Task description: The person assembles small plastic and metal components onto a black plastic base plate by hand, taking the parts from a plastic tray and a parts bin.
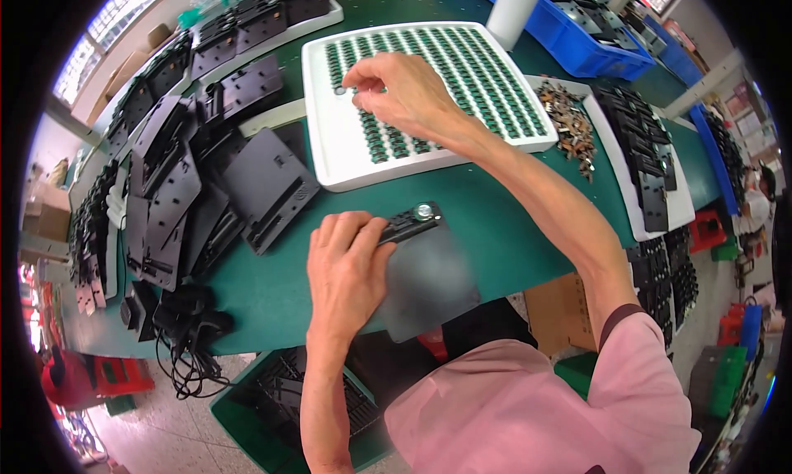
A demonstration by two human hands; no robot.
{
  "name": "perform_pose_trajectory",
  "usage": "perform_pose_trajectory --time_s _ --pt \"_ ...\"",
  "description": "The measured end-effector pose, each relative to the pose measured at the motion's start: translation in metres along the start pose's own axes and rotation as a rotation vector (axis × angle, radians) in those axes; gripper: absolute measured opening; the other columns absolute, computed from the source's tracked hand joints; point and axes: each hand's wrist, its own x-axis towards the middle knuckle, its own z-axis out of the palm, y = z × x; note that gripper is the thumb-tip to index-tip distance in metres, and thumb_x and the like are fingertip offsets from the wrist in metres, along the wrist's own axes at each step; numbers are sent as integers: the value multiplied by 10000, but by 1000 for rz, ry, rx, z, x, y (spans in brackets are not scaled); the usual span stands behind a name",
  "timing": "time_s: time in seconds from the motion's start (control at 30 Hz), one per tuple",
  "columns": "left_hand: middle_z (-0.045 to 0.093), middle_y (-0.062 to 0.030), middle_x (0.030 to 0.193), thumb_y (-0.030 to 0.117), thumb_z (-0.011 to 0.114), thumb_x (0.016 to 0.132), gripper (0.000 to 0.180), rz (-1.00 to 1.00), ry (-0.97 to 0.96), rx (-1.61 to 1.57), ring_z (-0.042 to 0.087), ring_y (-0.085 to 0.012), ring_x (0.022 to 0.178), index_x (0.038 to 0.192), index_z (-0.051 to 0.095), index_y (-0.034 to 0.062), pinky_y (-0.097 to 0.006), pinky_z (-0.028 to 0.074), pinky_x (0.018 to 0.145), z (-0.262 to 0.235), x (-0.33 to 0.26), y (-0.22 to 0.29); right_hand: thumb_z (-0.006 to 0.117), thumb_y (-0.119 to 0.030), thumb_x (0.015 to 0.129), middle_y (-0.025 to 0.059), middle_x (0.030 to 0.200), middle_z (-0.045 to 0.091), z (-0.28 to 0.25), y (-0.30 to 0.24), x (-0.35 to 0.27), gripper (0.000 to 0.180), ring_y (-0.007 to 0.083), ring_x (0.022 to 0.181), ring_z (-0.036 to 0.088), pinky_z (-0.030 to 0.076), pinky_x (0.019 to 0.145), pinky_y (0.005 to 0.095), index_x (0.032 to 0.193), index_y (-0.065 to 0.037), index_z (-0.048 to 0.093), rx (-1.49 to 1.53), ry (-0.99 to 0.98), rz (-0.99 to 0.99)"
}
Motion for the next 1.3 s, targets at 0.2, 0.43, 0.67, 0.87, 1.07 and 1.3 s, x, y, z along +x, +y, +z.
perform_pose_trajectory --time_s 0.2,0.43,0.67,0.87,1.07,1.3 --pt "631 -102 974 22 755 739 275 -35 -27 2 577 -305 902 1005 687 3 -399 460 807 -4 -2 4 664 -115 824 159 884 716 -71 -11 -112 194 336 801 688 520 746 428 979 -29 743 101 -8 163" --pt "630 -115 987 2 745 748 267 -68 -52 -21 573 -313 908 1005 677 -21 -402 473 828 -1 0 8 661 -36 866 103 904 699 -140 52 -194 170 181 750 652 514 704 307 1017 20 715 -206 148 534" --pt "633 -118 984 -5 743 752 261 -104 -64 -14 576 -306 915 1001 670 -34 -396 472 829 -2 -2 8 663 -22 835 111 903 657 -154 74 -215 244 202 771 643 512 721 336 1073 7 709 -225 153 572" --pt "639 -117 992 -2 742 757 261 -100 -68 -17 579 -304 918 1006 672 -37 -393 477 826 -1 -2 9 679 -47 823 95 908 627 -140 89 -191 280 236 856 619 494 783 366 1099 -49 722 -298 183 489" --pt "641 -116 987 1 745 757 260 -107 -65 -10 581 -299 921 1004 674 -37 -392 478 827 -1 -2 8 718 -95 799 100 947 636 -118 101 -168 205 309 1000 582 485 838 445 1002 -94 748 -349 214 471" --pt "642 -115 995 2 751 751 272 -111 -72 -8 583 -300 924 1010 678 -33 -391 480 829 -1 -2 7 750 -121 783 99 917 626 -139 99 -187 170 308 969 593 488 830 429 949 -89 735 -357 135 491"
